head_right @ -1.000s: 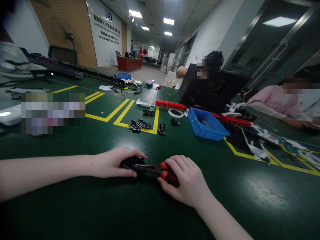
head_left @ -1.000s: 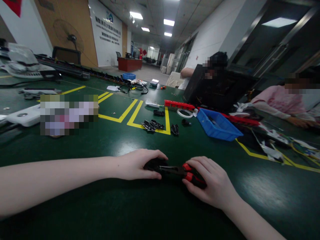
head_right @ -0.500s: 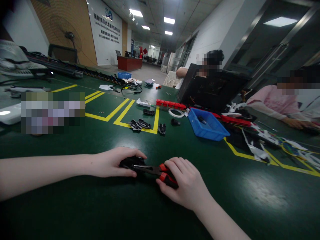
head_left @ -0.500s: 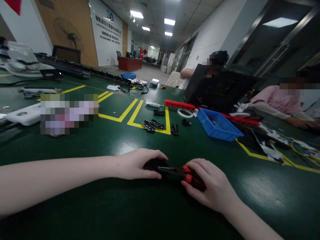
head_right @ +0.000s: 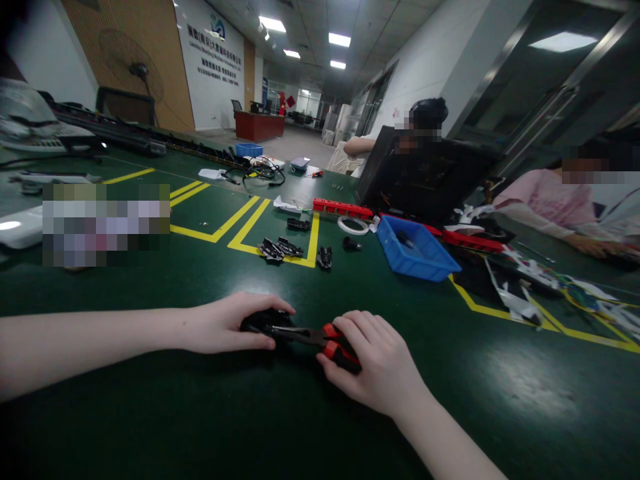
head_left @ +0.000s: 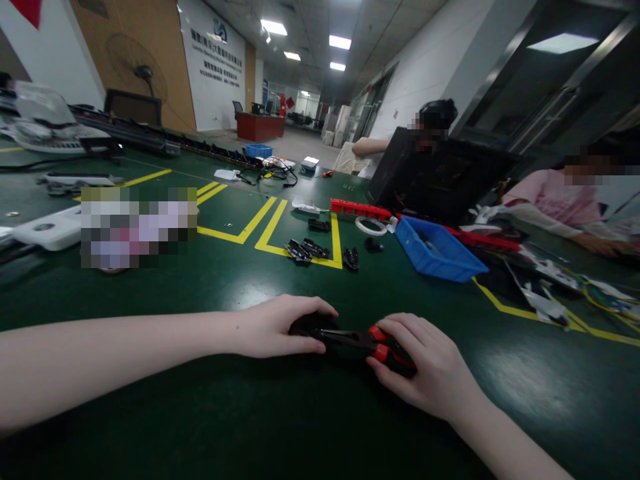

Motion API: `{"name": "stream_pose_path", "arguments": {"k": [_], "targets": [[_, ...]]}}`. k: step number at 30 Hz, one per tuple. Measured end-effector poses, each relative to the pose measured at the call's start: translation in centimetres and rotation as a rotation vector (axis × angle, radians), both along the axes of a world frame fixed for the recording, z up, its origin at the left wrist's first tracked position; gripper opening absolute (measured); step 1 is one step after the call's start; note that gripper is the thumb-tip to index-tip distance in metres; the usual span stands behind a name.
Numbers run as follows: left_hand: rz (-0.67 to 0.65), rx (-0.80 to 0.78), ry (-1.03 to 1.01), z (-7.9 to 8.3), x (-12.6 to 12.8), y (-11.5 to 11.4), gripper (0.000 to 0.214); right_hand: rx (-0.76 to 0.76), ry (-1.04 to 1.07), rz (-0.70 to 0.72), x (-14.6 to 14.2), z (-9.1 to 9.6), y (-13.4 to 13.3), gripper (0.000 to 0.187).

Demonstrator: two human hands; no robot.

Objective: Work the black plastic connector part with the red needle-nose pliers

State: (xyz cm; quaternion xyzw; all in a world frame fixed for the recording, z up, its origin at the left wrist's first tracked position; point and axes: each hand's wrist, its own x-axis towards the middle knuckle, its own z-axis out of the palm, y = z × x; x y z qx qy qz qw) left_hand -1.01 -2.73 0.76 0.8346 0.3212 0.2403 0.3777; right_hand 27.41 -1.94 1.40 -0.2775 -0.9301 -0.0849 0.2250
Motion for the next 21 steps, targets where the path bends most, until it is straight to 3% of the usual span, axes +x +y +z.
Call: {"name": "stream_pose_path", "arguments": {"k": [21], "targets": [[-0.037, -0.011, 0.000, 0.01, -0.07, 0.14, 0.048, -0.023, 0.041, -0.013, -0.21, 0.24, -0.12, 0.027]]}}
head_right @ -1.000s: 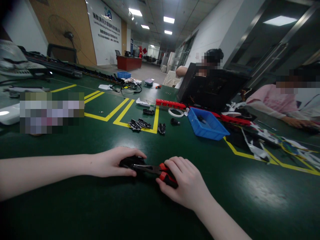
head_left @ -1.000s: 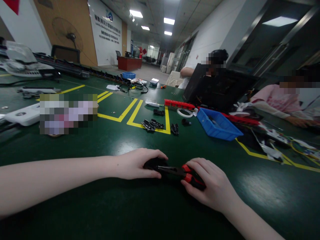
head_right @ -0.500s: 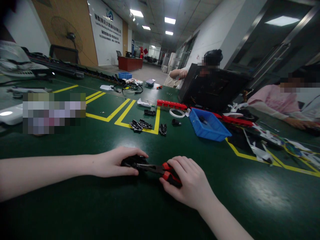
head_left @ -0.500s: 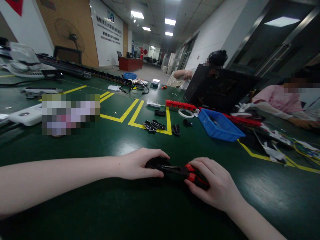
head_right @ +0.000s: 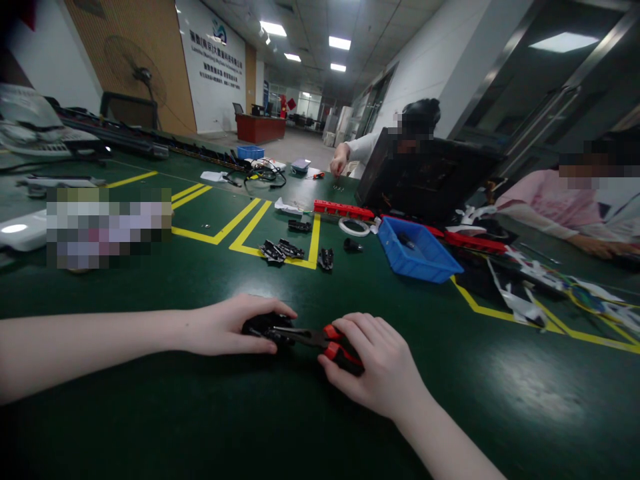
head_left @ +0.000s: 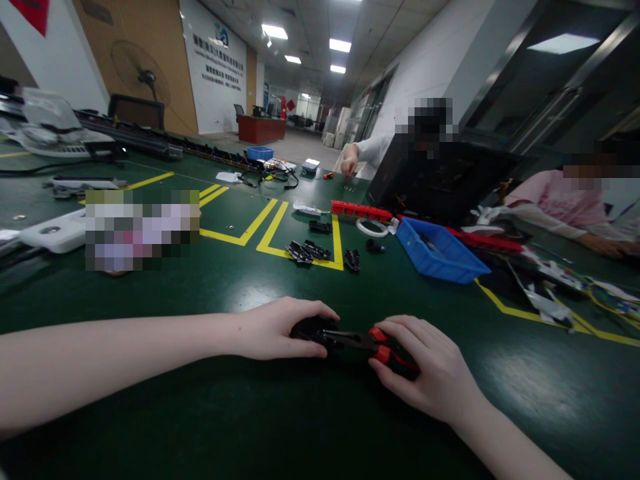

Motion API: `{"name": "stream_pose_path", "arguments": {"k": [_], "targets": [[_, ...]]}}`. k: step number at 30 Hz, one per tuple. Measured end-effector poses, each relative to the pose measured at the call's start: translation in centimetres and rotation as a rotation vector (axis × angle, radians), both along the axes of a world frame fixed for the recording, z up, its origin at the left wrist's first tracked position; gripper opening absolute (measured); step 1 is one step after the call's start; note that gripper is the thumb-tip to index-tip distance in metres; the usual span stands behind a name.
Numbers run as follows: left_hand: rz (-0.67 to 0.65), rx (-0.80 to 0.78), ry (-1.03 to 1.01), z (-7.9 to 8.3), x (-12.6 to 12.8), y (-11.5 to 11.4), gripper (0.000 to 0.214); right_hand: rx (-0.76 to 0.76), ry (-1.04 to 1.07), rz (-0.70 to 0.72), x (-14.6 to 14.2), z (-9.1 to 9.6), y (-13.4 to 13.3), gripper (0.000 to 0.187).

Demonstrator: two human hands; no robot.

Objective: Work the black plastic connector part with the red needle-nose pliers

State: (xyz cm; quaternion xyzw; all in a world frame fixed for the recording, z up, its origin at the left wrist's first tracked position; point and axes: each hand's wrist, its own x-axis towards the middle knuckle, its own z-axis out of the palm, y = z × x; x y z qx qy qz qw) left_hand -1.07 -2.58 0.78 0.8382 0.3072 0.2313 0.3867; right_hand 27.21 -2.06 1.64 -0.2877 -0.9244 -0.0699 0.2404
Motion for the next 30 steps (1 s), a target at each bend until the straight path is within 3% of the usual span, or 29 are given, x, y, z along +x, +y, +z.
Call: {"name": "stream_pose_path", "arguments": {"k": [30], "targets": [[0.034, -0.031, -0.012, 0.21, 0.09, -0.19, 0.048, -0.042, -0.001, -0.028, -0.46, 0.04, -0.30, 0.024]]}}
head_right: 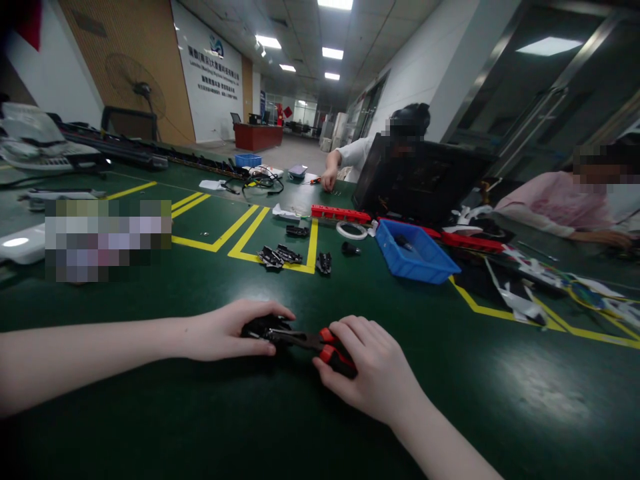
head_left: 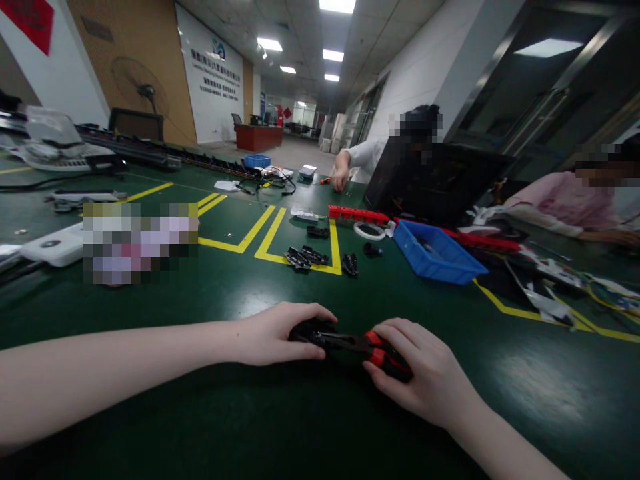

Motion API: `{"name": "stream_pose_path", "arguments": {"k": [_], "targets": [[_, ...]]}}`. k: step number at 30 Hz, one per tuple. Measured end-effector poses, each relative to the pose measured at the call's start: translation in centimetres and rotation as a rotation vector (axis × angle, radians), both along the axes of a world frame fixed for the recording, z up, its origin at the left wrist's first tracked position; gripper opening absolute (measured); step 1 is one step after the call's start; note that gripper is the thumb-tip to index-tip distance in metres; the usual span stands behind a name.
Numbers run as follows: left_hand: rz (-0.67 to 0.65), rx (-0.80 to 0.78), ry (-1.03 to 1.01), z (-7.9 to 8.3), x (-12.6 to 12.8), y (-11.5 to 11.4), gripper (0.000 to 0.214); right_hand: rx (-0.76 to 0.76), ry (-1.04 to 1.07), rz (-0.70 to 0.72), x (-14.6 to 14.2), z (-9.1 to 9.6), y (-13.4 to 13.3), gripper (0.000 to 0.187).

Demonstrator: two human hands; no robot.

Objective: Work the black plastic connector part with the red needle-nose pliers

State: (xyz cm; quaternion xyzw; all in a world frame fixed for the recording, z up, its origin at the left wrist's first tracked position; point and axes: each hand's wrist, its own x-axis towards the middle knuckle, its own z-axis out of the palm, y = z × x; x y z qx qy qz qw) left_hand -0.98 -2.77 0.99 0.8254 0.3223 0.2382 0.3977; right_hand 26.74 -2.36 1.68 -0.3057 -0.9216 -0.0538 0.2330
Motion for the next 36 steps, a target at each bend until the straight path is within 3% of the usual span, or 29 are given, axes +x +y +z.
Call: {"name": "stream_pose_path", "arguments": {"k": [10, 26, 36], "targets": [[-0.036, -0.052, 0.026, 0.63, 0.16, -0.02, 0.040, 0.023, -0.002, -0.008, 0.40, -0.04, 0.21, 0.026], [-0.064, 0.034, 0.073, 0.25, 0.04, 0.02, 0.035, 0.108, -0.010, 0.028, 0.32, 0.08, 0.16, 0.027], [-0.058, -0.008, 0.030, 0.29, 0.18, 0.00, 0.035, 0.098, 0.005, 0.017, 0.34, -0.22, 0.36, 0.027]]}}
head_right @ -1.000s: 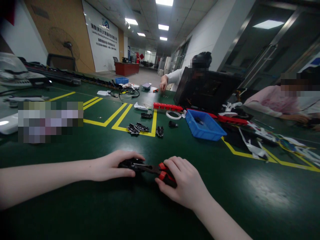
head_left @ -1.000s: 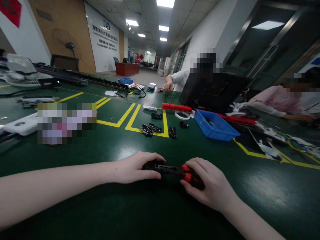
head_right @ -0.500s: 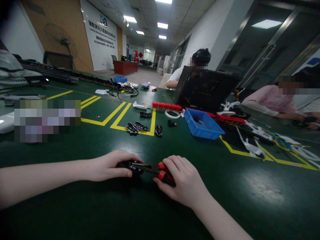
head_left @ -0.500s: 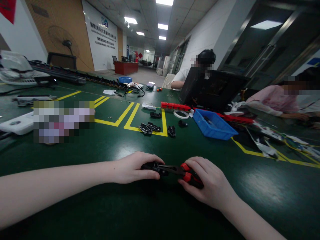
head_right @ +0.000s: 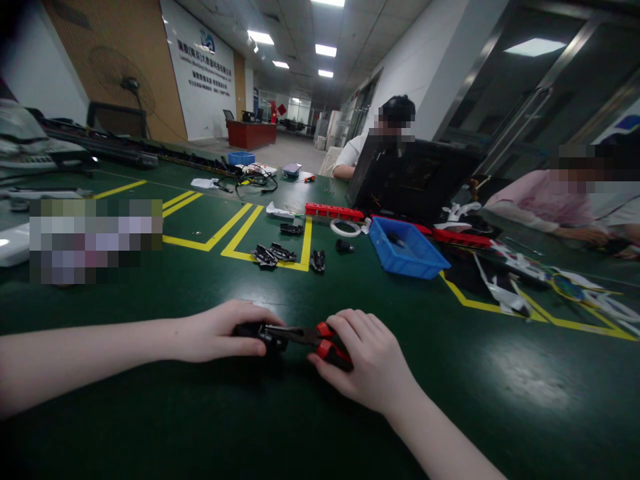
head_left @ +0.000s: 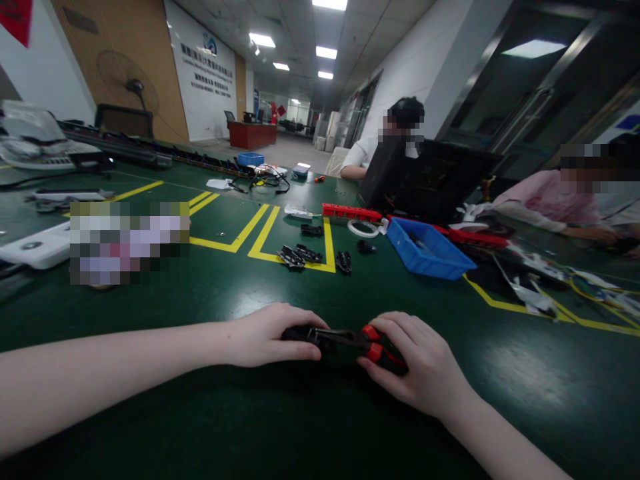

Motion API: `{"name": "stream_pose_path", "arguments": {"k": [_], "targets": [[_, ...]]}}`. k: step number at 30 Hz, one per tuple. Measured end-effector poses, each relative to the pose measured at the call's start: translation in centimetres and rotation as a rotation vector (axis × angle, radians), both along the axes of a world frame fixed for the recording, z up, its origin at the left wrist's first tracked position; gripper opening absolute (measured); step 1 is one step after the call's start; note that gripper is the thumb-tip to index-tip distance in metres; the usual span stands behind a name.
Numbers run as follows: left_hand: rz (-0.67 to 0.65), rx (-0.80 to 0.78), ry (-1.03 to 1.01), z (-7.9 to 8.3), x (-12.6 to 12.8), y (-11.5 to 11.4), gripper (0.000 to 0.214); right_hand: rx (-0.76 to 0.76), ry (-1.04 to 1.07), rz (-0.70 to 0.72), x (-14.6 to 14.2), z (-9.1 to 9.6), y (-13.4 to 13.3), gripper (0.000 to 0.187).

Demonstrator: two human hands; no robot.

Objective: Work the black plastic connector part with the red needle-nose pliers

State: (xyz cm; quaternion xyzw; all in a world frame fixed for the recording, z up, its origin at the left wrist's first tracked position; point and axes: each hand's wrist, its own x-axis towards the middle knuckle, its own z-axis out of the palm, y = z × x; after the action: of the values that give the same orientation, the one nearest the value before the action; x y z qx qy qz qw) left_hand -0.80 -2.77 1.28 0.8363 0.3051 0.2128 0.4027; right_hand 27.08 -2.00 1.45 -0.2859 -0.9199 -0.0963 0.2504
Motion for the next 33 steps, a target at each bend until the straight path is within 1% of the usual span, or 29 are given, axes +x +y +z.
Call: {"name": "stream_pose_path", "arguments": {"k": [12, 21, 33], "targets": [[0.020, 0.031, -0.006, 0.02, -0.01, -0.09, 0.041, 0.040, -0.008, 0.008, 0.27, 0.02, -0.01, 0.033], [0.022, 0.012, -0.026, 0.06, -0.07, -0.02, 0.040, -0.003, 0.015, 0.032, 0.17, -0.01, -0.14, 0.029], [0.005, 0.006, -0.012, 0.05, -0.11, -0.01, 0.039, 0.000, 0.016, 0.040, 0.24, -0.09, -0.14, 0.027]]}}
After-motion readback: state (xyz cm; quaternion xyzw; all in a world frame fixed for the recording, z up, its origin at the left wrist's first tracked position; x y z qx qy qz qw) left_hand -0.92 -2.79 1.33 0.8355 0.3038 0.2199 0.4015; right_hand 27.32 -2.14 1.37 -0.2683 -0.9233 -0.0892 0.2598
